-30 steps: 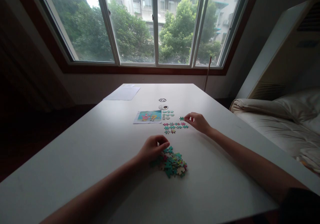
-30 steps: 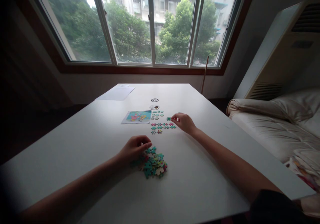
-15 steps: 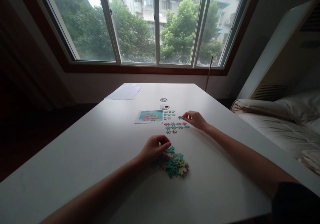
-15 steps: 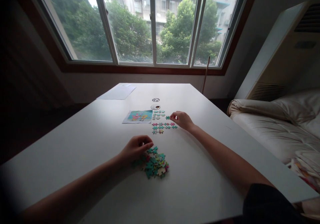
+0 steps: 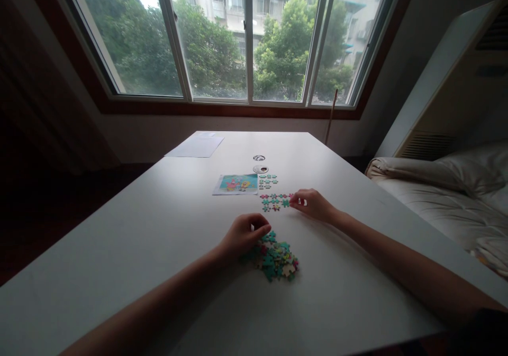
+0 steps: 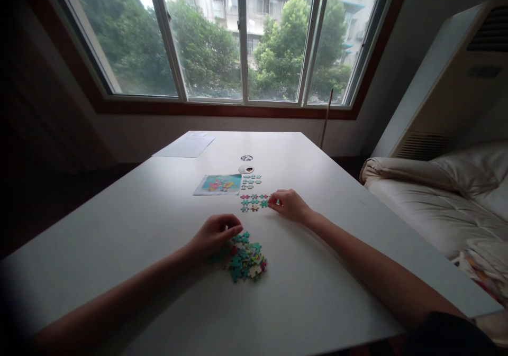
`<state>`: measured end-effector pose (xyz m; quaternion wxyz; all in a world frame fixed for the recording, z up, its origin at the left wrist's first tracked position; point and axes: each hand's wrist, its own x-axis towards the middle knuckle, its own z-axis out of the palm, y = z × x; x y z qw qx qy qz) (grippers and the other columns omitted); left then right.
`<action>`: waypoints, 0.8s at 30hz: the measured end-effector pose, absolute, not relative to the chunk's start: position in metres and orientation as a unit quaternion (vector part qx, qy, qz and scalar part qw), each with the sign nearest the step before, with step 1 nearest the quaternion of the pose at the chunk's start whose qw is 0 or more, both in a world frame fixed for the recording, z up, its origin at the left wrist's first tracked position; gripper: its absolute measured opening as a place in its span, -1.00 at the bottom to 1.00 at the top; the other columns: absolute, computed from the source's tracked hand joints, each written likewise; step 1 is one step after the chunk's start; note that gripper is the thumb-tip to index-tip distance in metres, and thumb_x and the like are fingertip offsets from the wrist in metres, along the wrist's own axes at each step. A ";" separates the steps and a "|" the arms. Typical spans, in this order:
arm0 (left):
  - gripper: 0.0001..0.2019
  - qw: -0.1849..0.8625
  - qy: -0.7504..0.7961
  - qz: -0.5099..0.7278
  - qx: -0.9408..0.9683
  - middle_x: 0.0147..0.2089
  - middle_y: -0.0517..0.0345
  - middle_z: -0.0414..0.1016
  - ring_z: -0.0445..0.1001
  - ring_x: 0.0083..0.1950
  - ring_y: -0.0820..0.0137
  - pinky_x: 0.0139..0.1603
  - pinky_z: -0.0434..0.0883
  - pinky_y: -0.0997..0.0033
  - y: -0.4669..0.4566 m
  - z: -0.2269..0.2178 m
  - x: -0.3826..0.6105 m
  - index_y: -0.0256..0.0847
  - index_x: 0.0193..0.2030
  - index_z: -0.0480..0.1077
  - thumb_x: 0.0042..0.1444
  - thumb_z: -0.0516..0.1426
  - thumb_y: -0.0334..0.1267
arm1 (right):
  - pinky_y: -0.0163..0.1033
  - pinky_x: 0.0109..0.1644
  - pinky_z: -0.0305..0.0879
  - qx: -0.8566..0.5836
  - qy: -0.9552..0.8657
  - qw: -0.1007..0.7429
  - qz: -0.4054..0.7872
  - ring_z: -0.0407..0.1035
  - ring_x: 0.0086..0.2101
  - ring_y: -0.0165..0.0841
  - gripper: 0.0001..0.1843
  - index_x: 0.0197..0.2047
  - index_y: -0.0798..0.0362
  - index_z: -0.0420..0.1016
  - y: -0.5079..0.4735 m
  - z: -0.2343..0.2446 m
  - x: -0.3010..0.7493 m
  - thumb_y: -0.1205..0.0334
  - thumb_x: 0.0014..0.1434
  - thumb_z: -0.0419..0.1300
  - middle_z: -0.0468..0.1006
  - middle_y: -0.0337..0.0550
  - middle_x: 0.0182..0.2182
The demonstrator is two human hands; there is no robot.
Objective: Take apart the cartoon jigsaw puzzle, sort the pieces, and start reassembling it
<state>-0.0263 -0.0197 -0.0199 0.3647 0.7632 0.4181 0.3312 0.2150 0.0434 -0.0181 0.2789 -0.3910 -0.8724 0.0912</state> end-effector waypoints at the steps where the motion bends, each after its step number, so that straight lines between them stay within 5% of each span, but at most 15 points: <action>1: -0.78 0.363 0.419 0.331 0.764 -0.51 0.20 0.39 0.25 -0.52 0.53 -0.51 0.20 0.57 -0.020 -0.020 -0.026 -0.32 -0.44 0.41 0.02 0.06 -0.19 | -0.38 -0.40 0.21 -0.391 -0.872 0.279 0.094 0.30 -0.53 -0.49 -0.88 -0.42 0.07 0.45 0.042 -0.018 0.215 0.25 0.06 0.12 0.47 -0.20 -0.49; 24: -0.79 0.362 0.417 0.334 0.764 -0.53 0.21 0.37 0.25 -0.52 0.53 -0.52 0.19 0.58 -0.019 -0.023 -0.026 -0.32 -0.44 0.40 0.01 0.07 -0.20 | -0.35 -0.38 0.19 -0.508 -0.822 0.240 0.091 0.27 -0.49 -0.45 -0.80 -0.31 0.04 0.48 0.051 -0.026 0.268 0.18 0.04 0.08 0.44 -0.19 -0.43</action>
